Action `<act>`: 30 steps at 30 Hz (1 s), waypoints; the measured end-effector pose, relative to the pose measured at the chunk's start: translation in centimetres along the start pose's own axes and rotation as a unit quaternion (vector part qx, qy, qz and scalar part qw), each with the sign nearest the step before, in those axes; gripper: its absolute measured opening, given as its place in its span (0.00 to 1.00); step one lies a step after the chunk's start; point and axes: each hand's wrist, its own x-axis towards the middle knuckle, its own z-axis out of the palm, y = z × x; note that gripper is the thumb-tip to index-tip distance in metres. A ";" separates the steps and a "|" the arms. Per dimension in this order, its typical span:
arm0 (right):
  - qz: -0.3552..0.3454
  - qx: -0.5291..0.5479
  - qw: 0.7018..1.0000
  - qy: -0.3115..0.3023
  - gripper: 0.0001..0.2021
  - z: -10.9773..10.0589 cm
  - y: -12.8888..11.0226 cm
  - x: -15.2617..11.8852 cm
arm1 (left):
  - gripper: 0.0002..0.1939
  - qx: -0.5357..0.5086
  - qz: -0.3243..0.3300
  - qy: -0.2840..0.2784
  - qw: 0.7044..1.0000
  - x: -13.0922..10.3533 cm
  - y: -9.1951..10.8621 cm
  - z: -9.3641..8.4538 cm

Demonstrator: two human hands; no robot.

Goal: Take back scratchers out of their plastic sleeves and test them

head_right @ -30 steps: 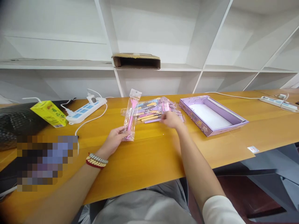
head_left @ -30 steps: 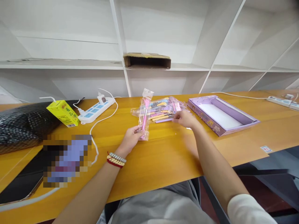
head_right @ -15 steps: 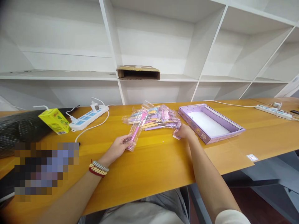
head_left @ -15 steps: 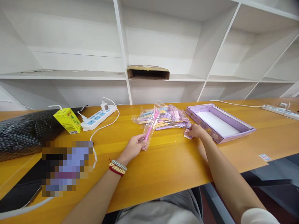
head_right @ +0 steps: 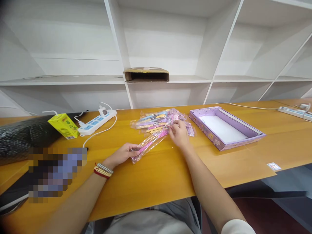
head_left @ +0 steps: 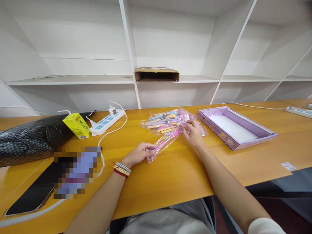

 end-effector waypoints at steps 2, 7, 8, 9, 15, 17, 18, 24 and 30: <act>-0.016 -0.014 1.000 -0.002 0.05 0.8 0.0 -0.8 | 0.15 0.006 0.003 0.000 1.000 0.0 0.1 0.0; 0.065 0.019 0.997 -0.034 0.03 1.8 0.6 -1.4 | 0.18 0.036 0.011 -0.021 0.999 -0.1 0.2 -0.1; 0.087 0.028 0.995 -0.035 0.02 1.8 0.7 -1.4 | 0.19 0.040 0.012 -0.026 0.999 -0.2 0.2 -0.1; 0.110 0.035 0.993 -0.036 0.03 1.8 0.8 -1.4 | 0.19 0.042 0.012 -0.030 0.999 -0.2 0.2 -0.2; 0.232 0.104 0.966 -0.039 0.10 0.7 1.1 -0.9 | 0.22 0.042 0.007 -0.039 0.998 -0.4 0.3 -0.4; 0.277 0.154 0.948 -0.018 0.12 0.2 1.4 -0.6 | 0.21 0.040 0.003 -0.033 0.999 -0.4 0.3 -0.5; 0.304 0.192 0.933 -0.009 0.13 -0.1 1.6 -0.4 | 0.21 0.039 0.001 -0.029 0.999 -0.4 0.3 -0.7; 0.393 0.378 0.837 -0.049 0.26 -1.9 2.9 0.3 | 0.21 0.015 -0.007 0.074 0.997 -0.2 -0.2 -1.5; 0.384 0.410 0.824 -0.075 0.27 -1.8 2.5 0.0 | 0.20 0.009 -0.022 0.113 0.993 -0.1 -0.4 -1.6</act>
